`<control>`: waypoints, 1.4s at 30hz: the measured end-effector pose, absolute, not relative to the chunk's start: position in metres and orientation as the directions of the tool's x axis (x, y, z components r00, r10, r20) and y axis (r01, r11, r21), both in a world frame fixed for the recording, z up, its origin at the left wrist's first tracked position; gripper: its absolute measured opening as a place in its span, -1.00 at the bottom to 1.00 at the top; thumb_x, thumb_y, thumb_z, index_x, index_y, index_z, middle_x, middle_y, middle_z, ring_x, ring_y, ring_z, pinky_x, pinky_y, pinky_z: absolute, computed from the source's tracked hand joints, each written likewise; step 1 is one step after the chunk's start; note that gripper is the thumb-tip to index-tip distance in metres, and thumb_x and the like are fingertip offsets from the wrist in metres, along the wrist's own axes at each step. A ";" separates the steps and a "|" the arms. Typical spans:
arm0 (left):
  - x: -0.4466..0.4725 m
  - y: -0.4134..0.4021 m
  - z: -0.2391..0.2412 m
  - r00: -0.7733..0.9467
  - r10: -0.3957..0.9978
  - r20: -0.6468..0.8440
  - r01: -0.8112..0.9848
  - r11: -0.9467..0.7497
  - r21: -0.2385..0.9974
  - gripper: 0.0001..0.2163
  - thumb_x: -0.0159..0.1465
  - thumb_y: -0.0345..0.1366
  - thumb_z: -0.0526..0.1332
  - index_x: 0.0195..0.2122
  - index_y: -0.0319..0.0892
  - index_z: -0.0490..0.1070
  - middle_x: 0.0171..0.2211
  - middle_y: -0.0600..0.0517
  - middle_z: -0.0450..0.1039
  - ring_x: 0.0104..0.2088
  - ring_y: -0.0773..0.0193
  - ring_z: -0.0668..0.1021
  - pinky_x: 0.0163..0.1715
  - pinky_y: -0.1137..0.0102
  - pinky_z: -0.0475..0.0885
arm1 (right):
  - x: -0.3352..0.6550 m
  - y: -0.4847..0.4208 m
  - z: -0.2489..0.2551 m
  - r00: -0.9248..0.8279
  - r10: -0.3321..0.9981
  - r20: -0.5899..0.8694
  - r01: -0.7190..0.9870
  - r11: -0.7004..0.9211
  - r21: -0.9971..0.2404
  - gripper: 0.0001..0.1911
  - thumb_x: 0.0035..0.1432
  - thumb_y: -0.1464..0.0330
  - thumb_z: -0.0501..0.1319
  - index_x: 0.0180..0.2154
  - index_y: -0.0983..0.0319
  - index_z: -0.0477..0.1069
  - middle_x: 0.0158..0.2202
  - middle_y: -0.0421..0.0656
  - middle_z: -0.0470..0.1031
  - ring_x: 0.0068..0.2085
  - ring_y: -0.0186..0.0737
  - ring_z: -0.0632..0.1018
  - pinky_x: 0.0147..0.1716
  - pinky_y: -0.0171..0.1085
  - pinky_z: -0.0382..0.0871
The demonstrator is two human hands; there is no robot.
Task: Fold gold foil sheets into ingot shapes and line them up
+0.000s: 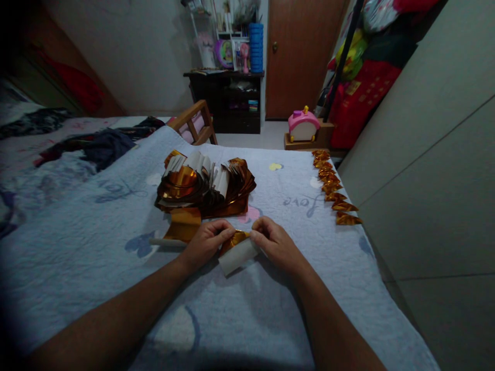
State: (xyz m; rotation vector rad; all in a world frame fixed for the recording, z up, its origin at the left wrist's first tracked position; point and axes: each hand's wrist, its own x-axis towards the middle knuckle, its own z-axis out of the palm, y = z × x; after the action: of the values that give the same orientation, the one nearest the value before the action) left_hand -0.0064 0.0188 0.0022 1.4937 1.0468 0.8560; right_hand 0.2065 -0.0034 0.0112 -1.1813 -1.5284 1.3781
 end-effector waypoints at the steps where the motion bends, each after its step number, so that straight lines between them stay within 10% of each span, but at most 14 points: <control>1: -0.006 0.019 0.002 0.350 0.937 -0.015 0.155 -0.042 0.987 -0.71 0.27 -0.10 0.24 -0.47 -0.21 0.43 -0.56 0.10 0.34 -0.53 0.37 0.36 -0.48 0.46 0.26 | 0.205 -0.003 0.010 -0.277 0.959 -0.061 0.055 -0.048 -0.997 -0.76 0.18 0.16 0.26 -0.21 0.15 0.35 -0.40 -0.24 0.39 -0.39 -0.27 0.39 -0.40 -0.27 0.21; 5: -0.003 0.017 0.001 0.329 0.944 0.009 0.116 -0.050 0.992 -0.70 0.30 -0.08 0.23 -0.44 -0.22 0.45 -0.53 0.09 0.36 -0.52 0.37 0.37 -0.47 0.46 0.27 | 0.195 -0.003 0.006 -0.258 0.956 -0.142 -0.156 -0.186 -0.970 -0.51 -0.02 0.14 0.44 -0.10 0.13 0.32 -0.36 -0.24 0.47 -0.39 -0.25 0.46 -0.38 -0.26 0.26; 10: -0.001 0.016 0.000 0.332 0.943 0.001 0.097 -0.035 0.995 -0.72 0.30 -0.09 0.25 -0.41 -0.22 0.45 -0.55 0.12 0.32 -0.55 0.40 0.33 -0.51 0.47 0.24 | 0.184 -0.004 0.004 -0.236 0.966 -0.102 -0.111 -0.131 -0.985 -0.68 0.02 0.17 0.40 -0.31 0.19 0.37 -0.40 -0.24 0.44 -0.38 -0.28 0.45 -0.35 -0.27 0.29; 15: 0.001 0.018 -0.002 0.272 0.962 -0.035 0.113 0.004 0.994 -0.76 0.25 -0.11 0.29 -0.36 -0.21 0.44 -0.55 0.15 0.33 -0.57 0.42 0.31 -0.55 0.51 0.21 | 0.186 -0.006 0.001 -0.096 0.992 0.088 0.222 0.107 -0.969 -0.70 0.11 0.31 0.25 -0.09 0.16 0.32 -0.26 -0.16 0.44 -0.25 -0.16 0.48 -0.24 -0.16 0.38; 19: 0.001 0.022 -0.004 0.214 0.975 -0.066 0.091 0.047 0.995 -0.76 0.27 -0.09 0.26 -0.31 -0.18 0.39 -0.55 0.16 0.34 -0.58 0.43 0.32 -0.58 0.54 0.19 | 0.190 -0.012 0.001 -0.157 0.879 0.450 0.570 0.453 -0.685 -0.43 -0.03 0.53 0.15 0.07 0.18 0.22 -0.01 0.00 0.36 0.06 0.03 0.40 0.09 0.06 0.30; 23: 0.001 0.026 -0.002 0.189 0.976 -0.111 0.003 0.112 0.994 -0.73 0.27 -0.05 0.24 -0.31 -0.16 0.31 -0.58 0.20 0.28 -0.61 0.44 0.30 -0.62 0.55 0.17 | 0.187 -0.019 0.001 -0.317 0.804 0.503 0.643 0.572 -0.510 -0.24 -0.12 0.61 0.10 0.17 0.17 0.10 0.21 0.06 0.21 0.26 0.09 0.23 0.23 0.14 0.14; 32: 0.002 0.022 -0.006 0.229 0.973 0.020 0.292 -0.089 0.952 -0.82 0.36 -0.15 0.14 -0.27 -0.14 0.34 -0.59 0.19 0.30 -0.59 0.38 0.34 -0.56 0.48 0.15 | 0.178 -0.020 0.006 -0.519 0.778 0.355 0.662 0.628 -0.410 -0.74 0.08 0.53 0.26 -0.17 0.18 0.45 0.01 -0.02 0.42 0.04 0.04 0.35 0.08 0.02 0.18; 42: -0.001 0.023 -0.010 0.383 0.904 0.192 0.746 -0.425 0.512 -0.89 0.37 -0.34 0.14 -0.32 -0.15 0.39 -0.28 -0.02 0.44 -0.18 0.13 0.45 -0.13 0.27 0.35 | 0.179 -0.016 -0.001 -0.578 0.775 0.255 0.583 0.611 -0.535 -0.91 0.26 0.44 0.28 -0.32 0.20 0.52 -0.22 -0.12 0.53 -0.14 -0.13 0.43 -0.10 -0.14 0.25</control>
State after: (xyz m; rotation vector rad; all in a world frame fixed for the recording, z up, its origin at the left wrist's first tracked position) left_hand -0.0007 0.0233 -0.0099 2.3054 1.4384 0.6426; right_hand 0.1789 -0.0156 -0.0007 -1.0749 -2.3706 0.5502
